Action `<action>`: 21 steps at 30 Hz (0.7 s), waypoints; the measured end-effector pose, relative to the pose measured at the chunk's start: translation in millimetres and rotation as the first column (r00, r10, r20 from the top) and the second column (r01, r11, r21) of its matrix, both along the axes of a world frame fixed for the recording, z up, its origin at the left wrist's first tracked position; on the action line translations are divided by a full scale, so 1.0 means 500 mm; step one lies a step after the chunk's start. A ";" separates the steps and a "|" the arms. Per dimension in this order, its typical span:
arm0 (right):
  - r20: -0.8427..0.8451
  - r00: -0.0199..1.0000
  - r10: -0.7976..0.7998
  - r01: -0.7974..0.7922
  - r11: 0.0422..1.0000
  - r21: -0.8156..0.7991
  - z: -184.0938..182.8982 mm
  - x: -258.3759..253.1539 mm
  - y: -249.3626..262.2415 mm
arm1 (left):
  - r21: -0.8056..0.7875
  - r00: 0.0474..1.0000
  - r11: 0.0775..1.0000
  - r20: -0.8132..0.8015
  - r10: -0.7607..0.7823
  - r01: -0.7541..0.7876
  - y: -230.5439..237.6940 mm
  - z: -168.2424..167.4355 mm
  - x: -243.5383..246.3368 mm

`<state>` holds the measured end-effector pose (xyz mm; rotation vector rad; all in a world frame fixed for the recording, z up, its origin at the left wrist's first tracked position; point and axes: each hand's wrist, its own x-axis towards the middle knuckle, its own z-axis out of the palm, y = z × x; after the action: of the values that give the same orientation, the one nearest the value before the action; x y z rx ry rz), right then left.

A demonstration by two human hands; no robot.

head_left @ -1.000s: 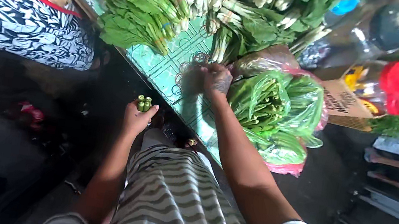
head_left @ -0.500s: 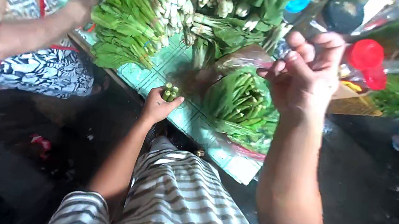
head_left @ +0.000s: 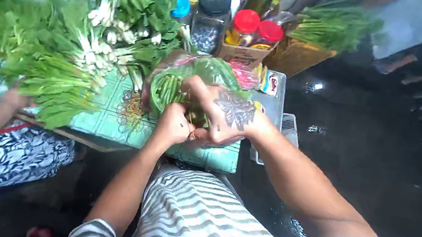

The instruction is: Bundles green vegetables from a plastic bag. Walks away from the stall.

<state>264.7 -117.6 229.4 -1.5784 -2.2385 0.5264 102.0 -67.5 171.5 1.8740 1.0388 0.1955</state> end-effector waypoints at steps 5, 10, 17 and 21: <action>-0.134 0.987 -0.084 0.085 0.996 0.003 -0.035 0.074 -0.077 | 0.038 0.997 0.999 0.081 0.014 -0.017 -0.052 -0.006 0.062; -0.480 0.873 -0.083 0.100 0.995 0.010 -0.087 0.151 -0.152 | -0.256 0.741 0.966 0.645 0.187 -0.021 -0.089 -0.054 0.101; -0.981 -0.159 0.109 -0.039 0.992 0.116 -0.222 0.130 -0.199 | -0.529 0.407 0.792 0.824 0.394 0.304 -0.131 -0.089 0.129; -0.951 -0.308 -0.032 0.005 0.999 -0.036 -0.227 0.089 -0.183 | -0.257 0.530 0.958 0.834 0.152 0.129 -0.125 -0.073 0.143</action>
<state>309.2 -208.9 116.1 -0.4201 -0.6856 1.2363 173.6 -129.8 135.2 1.2142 0.3372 0.8424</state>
